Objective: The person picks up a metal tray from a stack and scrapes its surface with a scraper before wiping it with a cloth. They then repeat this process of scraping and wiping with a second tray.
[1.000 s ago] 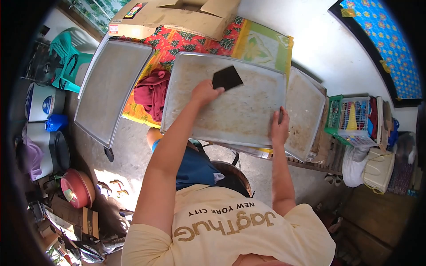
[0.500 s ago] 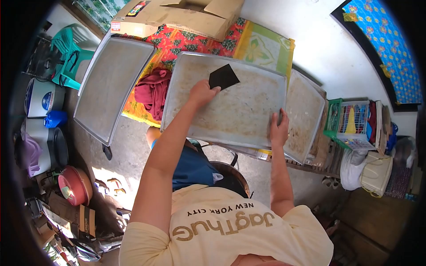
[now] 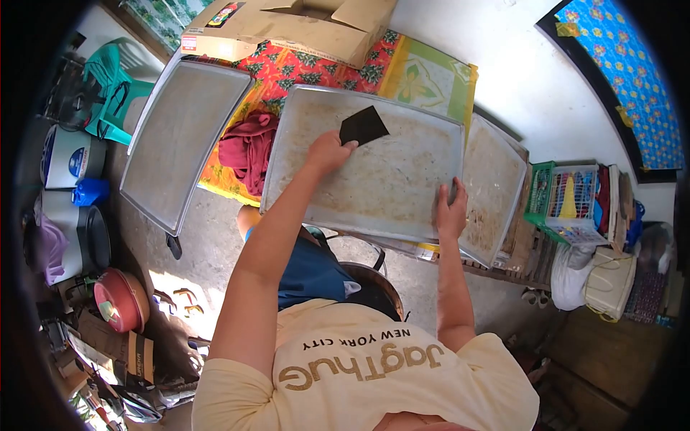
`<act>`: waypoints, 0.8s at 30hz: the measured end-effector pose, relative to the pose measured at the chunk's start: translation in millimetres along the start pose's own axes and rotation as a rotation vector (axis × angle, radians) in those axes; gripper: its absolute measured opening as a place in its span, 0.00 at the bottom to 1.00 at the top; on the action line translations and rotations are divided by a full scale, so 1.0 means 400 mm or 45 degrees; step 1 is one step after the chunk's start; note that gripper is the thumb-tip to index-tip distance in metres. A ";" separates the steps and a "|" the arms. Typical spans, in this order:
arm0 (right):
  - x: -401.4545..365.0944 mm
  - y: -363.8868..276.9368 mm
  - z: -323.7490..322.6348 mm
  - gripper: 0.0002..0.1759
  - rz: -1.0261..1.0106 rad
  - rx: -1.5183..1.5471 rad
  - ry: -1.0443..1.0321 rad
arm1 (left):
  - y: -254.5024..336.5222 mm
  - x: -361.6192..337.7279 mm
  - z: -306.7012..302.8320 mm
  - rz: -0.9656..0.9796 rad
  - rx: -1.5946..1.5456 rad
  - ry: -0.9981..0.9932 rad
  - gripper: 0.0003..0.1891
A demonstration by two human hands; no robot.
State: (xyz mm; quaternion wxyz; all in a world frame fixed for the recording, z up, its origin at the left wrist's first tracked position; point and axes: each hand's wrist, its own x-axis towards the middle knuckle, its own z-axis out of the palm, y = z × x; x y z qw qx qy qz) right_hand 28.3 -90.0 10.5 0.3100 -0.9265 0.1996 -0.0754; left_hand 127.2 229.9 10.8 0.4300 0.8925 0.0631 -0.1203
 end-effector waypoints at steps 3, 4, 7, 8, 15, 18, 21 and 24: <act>0.002 0.000 0.004 0.31 -0.005 -0.004 0.001 | 0.004 0.006 -0.005 0.016 0.057 -0.029 0.19; 0.001 0.003 0.004 0.32 -0.010 -0.008 0.004 | 0.007 0.004 -0.007 0.026 0.090 -0.076 0.19; 0.001 -0.002 0.002 0.32 -0.003 -0.014 -0.009 | 0.015 -0.007 -0.013 -0.016 0.001 0.013 0.19; 0.000 -0.005 0.002 0.32 0.001 -0.018 -0.007 | 0.018 -0.008 -0.014 -0.007 0.007 0.041 0.18; -0.002 0.001 0.005 0.32 -0.033 -0.032 0.010 | 0.004 0.006 -0.014 -0.002 -0.081 0.004 0.16; 0.001 -0.011 0.001 0.32 -0.037 -0.039 0.005 | 0.000 0.014 -0.017 0.031 -0.164 -0.047 0.15; -0.004 -0.009 0.001 0.32 -0.052 -0.027 0.014 | -0.018 0.023 -0.006 0.039 -0.194 -0.045 0.14; -0.002 -0.011 0.001 0.31 -0.060 -0.029 0.026 | -0.017 0.028 -0.010 0.039 -0.148 -0.090 0.14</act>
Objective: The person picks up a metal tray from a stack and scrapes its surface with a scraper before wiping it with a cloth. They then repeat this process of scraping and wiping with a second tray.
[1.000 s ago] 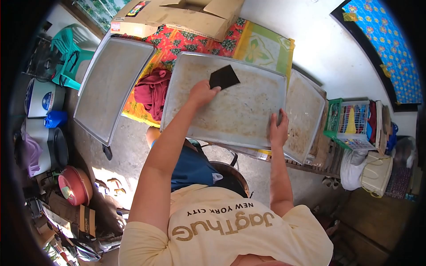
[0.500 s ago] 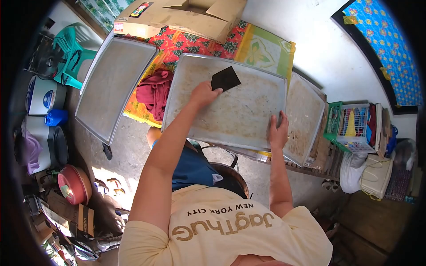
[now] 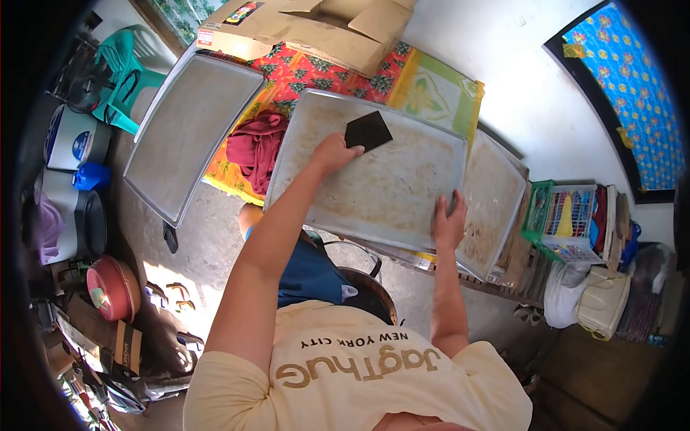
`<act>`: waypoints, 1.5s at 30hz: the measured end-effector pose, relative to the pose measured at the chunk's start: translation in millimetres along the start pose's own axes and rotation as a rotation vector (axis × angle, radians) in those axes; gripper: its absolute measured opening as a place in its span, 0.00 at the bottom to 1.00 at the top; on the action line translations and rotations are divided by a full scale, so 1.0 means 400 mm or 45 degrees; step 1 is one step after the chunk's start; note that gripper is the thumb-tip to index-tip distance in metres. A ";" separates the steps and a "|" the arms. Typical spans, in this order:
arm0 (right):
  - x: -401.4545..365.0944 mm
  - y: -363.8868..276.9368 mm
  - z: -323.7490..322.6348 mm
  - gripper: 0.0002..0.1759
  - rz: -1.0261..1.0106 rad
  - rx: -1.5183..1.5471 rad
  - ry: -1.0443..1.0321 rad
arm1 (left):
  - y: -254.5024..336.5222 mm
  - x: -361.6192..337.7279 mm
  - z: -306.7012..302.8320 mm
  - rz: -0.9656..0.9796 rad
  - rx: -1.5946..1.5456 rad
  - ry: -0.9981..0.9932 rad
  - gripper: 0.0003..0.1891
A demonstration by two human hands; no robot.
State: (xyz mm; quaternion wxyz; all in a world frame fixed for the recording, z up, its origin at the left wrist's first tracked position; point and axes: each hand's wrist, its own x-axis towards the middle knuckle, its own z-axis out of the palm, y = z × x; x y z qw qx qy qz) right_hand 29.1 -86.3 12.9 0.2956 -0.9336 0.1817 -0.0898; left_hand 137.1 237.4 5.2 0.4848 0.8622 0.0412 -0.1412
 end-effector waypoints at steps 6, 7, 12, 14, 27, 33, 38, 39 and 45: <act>-0.002 -0.002 0.002 0.31 -0.009 -0.014 0.000 | 0.014 -0.006 -0.008 -0.018 0.025 -0.001 0.17; -0.002 -0.002 0.002 0.31 -0.005 -0.019 0.000 | 0.013 -0.004 -0.010 -0.033 0.047 -0.023 0.17; -0.003 -0.005 0.001 0.32 0.000 -0.035 -0.007 | 0.037 -0.018 -0.010 -0.005 0.135 0.008 0.17; -0.004 -0.001 0.003 0.32 -0.002 -0.040 -0.005 | 0.032 -0.017 -0.007 -0.003 0.141 0.002 0.18; -0.005 -0.004 0.000 0.32 -0.028 -0.066 0.007 | 0.000 -0.018 -0.012 -0.011 -0.012 0.051 0.14; -0.007 -0.007 0.000 0.32 -0.020 -0.067 0.007 | 0.002 -0.022 -0.012 -0.030 0.066 0.040 0.15; -0.007 -0.012 -0.002 0.32 -0.017 -0.066 0.010 | 0.000 -0.021 -0.008 0.006 0.092 0.053 0.16; -0.006 -0.011 -0.001 0.32 -0.020 -0.066 0.010 | 0.004 -0.024 -0.013 -0.021 0.105 0.064 0.16; -0.006 -0.009 0.000 0.32 -0.022 -0.071 0.006 | 0.031 -0.039 -0.024 -0.022 0.149 0.036 0.17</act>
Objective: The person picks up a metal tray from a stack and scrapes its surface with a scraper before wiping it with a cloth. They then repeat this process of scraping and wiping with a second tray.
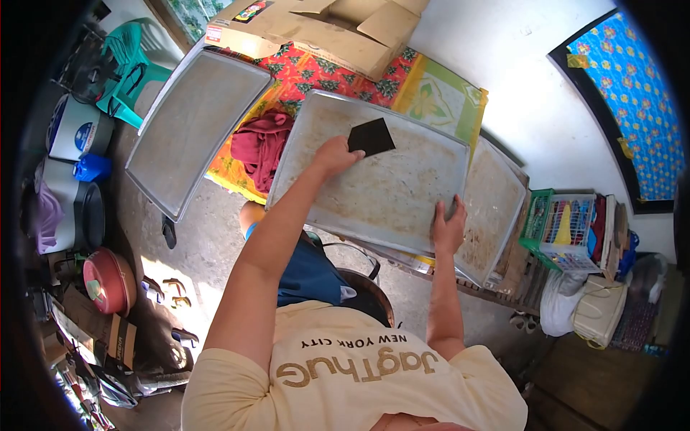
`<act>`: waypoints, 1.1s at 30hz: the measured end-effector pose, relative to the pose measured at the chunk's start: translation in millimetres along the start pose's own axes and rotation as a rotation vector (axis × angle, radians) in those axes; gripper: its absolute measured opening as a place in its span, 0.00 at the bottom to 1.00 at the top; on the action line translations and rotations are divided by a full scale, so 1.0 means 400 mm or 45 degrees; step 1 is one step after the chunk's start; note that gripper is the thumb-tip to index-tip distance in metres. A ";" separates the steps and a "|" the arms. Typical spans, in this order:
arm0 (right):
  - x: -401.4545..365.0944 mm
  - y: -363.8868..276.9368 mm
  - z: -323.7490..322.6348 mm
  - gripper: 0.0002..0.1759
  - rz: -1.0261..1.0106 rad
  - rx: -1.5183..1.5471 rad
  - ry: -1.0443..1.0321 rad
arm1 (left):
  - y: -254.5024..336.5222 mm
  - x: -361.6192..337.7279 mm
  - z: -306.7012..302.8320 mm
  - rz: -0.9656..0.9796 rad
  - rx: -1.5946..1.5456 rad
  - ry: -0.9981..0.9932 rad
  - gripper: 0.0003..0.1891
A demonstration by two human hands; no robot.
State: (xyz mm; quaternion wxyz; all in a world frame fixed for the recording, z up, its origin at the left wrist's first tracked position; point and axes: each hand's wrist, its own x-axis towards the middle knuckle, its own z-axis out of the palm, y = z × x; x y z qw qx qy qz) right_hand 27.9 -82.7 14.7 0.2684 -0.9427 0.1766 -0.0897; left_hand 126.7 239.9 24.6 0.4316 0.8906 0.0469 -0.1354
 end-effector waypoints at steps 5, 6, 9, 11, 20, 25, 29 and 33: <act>0.001 0.002 0.002 0.32 -0.007 -0.011 0.009 | 0.011 0.001 0.003 -0.035 0.014 0.038 0.17; 0.001 0.002 0.003 0.32 -0.007 -0.014 0.010 | 0.011 0.002 0.001 -0.037 0.013 0.023 0.17; -0.002 0.002 0.001 0.32 -0.007 -0.019 0.014 | 0.008 0.004 0.008 -0.039 -0.036 0.064 0.18; 0.000 -0.001 0.002 0.32 -0.016 -0.016 0.016 | 0.003 0.008 0.007 -0.034 -0.042 0.046 0.18; -0.004 0.003 0.001 0.32 -0.005 -0.027 0.015 | 0.007 0.014 0.007 -0.029 0.017 -0.030 0.18; -0.003 -0.003 0.001 0.32 -0.002 -0.037 0.014 | 0.005 0.021 0.017 -0.045 0.039 -0.009 0.19; 0.000 -0.006 -0.001 0.33 0.004 -0.028 -0.006 | 0.025 0.011 0.014 -0.092 0.035 0.077 0.19; -0.002 -0.002 -0.001 0.33 0.006 -0.027 -0.011 | 0.035 0.005 0.012 -0.107 0.063 0.054 0.20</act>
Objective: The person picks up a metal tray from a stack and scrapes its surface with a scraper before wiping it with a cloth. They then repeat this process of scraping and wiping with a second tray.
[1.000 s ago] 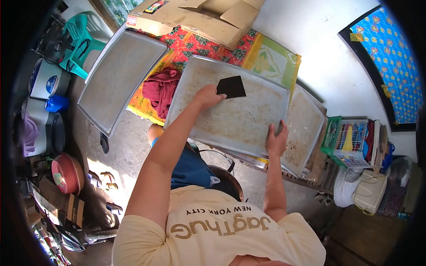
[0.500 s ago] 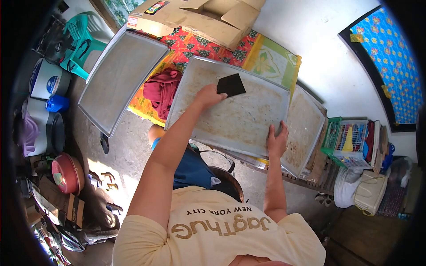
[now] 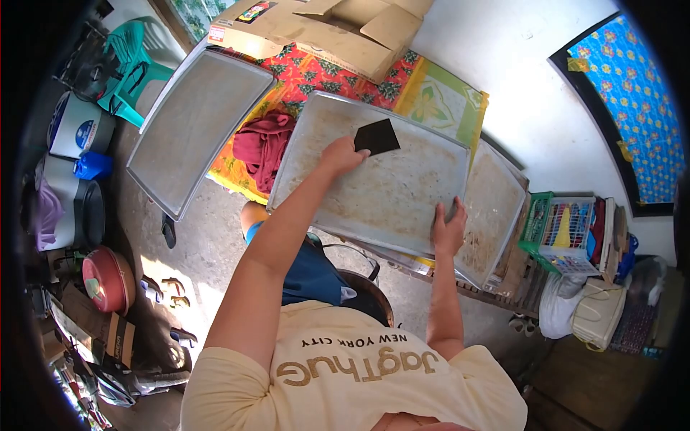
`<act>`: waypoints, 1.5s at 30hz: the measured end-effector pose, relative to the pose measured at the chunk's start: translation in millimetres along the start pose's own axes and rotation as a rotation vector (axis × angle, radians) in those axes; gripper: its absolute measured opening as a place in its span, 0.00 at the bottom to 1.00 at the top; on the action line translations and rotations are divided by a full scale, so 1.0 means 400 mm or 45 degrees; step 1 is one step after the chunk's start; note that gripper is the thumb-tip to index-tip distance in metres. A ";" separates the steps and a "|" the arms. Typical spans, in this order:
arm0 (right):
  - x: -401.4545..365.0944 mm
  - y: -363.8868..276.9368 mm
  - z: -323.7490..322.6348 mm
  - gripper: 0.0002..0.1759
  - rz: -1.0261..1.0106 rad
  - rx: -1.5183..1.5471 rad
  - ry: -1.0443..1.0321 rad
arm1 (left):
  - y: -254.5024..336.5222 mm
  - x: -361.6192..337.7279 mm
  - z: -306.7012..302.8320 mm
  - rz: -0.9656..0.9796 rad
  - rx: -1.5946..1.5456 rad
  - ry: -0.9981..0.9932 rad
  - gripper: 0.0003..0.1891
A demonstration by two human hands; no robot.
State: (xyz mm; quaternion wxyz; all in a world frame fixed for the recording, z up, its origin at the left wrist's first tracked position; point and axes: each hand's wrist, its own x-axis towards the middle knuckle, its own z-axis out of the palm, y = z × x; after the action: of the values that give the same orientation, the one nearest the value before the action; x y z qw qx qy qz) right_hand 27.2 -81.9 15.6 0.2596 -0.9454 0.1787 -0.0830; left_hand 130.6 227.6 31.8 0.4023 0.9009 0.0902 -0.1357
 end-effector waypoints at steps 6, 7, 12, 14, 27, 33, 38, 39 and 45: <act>-0.001 -0.001 -0.001 0.32 0.001 -0.012 0.003 | -0.029 0.017 0.018 0.032 -0.027 0.075 0.19; 0.001 -0.003 0.000 0.32 -0.001 -0.006 0.006 | -0.026 0.015 0.014 -0.008 -0.033 0.153 0.18; -0.001 -0.008 -0.007 0.32 0.002 0.000 0.012 | -0.057 0.007 -0.002 0.070 -0.170 -0.031 0.17; -0.002 -0.013 0.000 0.32 -0.001 0.000 0.012 | -0.065 0.003 -0.012 0.069 -0.165 -0.001 0.17; 0.001 -0.009 0.000 0.32 0.009 -0.023 -0.011 | -0.086 0.018 -0.009 0.082 -0.093 -0.075 0.18; 0.001 -0.007 0.001 0.32 0.002 -0.023 -0.008 | -0.072 0.007 -0.014 0.077 -0.062 -0.073 0.18; 0.001 -0.006 0.001 0.32 -0.007 -0.028 -0.001 | -0.055 -0.004 -0.021 0.057 -0.074 -0.044 0.19; -0.001 -0.009 -0.001 0.32 -0.002 -0.026 -0.001 | -0.054 -0.003 -0.023 0.065 -0.065 -0.066 0.19; 0.000 -0.001 0.006 0.32 -0.028 -0.023 0.028 | -0.068 0.009 -0.014 0.046 -0.104 -0.048 0.19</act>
State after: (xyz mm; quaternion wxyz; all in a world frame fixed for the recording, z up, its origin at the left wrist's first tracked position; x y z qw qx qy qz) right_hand 28.0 -80.6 13.6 0.2481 -0.9486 0.1720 -0.0947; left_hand 127.6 249.7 15.2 0.4429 0.8824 0.0719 -0.1417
